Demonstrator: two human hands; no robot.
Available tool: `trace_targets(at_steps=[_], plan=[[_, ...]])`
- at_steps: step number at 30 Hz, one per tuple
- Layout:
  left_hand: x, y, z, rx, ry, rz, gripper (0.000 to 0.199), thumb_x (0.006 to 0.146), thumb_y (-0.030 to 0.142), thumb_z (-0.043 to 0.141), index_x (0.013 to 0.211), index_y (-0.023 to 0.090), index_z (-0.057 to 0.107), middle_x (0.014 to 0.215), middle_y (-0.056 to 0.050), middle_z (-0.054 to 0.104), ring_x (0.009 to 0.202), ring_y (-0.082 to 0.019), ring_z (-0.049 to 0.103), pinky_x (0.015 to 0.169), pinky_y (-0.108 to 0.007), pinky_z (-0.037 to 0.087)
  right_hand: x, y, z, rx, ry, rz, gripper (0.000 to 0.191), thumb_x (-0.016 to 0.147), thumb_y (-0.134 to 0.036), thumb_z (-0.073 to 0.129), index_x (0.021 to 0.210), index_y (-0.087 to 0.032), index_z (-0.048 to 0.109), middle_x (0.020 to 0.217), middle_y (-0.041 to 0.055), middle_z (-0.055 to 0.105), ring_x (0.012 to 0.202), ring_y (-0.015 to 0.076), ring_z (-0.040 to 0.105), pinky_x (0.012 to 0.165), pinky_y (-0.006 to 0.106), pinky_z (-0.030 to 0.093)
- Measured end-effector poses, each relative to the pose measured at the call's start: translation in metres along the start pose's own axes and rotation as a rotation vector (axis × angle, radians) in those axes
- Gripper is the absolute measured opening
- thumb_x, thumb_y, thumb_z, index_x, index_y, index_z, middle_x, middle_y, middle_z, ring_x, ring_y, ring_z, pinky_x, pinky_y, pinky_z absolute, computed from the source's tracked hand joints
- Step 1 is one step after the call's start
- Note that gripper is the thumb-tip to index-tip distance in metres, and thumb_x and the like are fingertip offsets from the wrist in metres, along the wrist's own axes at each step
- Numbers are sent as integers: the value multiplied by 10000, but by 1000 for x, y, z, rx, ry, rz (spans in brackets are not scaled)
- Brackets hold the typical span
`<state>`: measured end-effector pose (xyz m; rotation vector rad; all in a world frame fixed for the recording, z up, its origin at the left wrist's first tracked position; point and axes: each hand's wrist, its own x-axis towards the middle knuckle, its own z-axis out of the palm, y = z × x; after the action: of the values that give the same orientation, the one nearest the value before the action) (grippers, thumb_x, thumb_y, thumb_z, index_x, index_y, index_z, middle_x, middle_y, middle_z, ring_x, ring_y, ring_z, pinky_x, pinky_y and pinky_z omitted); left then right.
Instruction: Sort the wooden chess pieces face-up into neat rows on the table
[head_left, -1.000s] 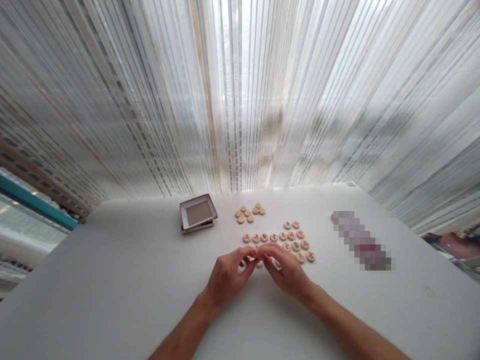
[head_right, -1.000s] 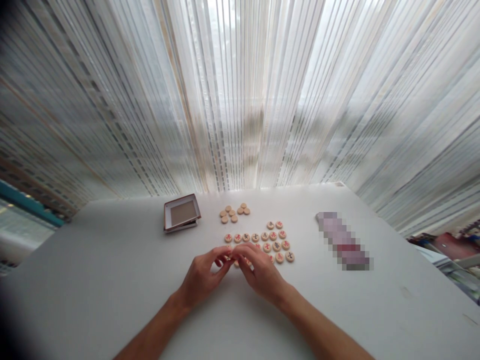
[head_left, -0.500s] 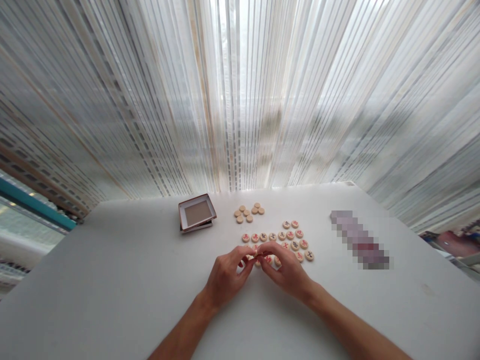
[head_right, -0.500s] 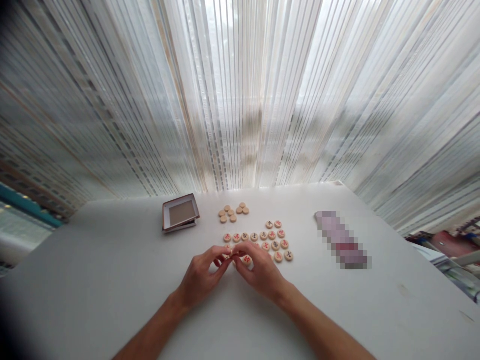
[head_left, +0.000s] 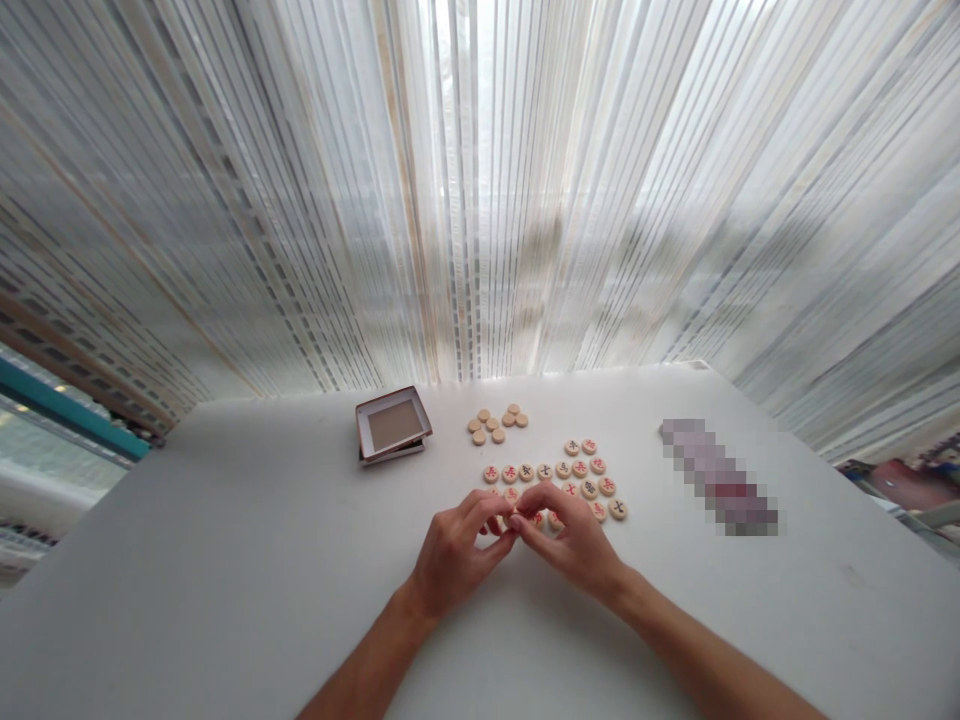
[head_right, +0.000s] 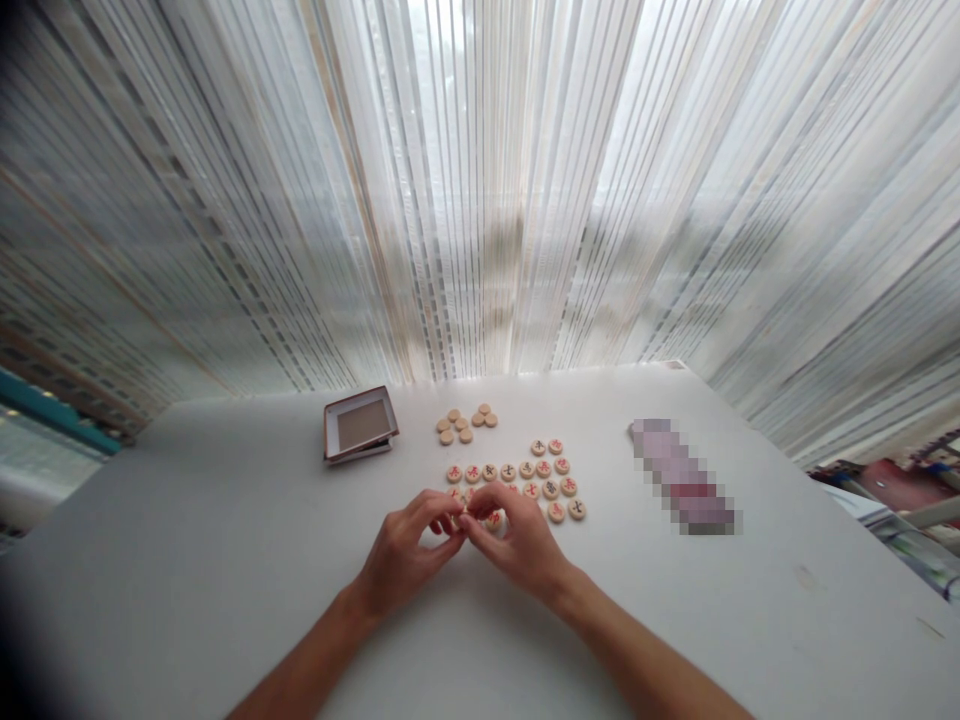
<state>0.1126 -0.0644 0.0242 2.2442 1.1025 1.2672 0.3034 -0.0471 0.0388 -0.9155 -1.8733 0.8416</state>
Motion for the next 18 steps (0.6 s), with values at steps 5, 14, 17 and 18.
trace_targets(at_steps=[5, 14, 17, 18], plan=[[1, 1, -1, 25, 6, 9, 220, 877, 177, 660, 1079, 231, 593, 983, -23, 671, 676, -103, 646, 645, -243, 576, -1, 0, 1, 23, 1, 13, 65, 886, -260, 642, 890, -214, 597, 807, 7, 659, 742, 154, 645, 697, 269, 526], [0, -1, -1, 35, 0, 0, 274, 899, 204, 643, 1161, 232, 571, 1042, -42, 677, 671, -103, 654, 648, -249, 585, 1, -2, 0, 116, -19, 53, 59, 916, -264, 605, 945, -214, 593, 857, 12, 645, 777, 151, 654, 727, 273, 550], [-1, -1, -2, 28, -5, -6, 280, 909, 210, 626, 1181, 230, 566, 1058, -54, 680, 673, -107, 659, 654, -254, 587, 1, -2, 0, 139, -18, 62, 69, 921, -269, 600, 956, -211, 583, 867, 17, 639, 777, 154, 655, 730, 283, 557], [0, -1, -3, 29, -7, -9, 279, 911, 210, 621, 1184, 230, 566, 1062, -57, 681, 673, -109, 660, 657, -257, 588, 1, -3, 0, 145, -19, 63, 74, 922, -272, 598, 960, -211, 580, 870, 19, 637, 776, 156, 656, 729, 287, 559]])
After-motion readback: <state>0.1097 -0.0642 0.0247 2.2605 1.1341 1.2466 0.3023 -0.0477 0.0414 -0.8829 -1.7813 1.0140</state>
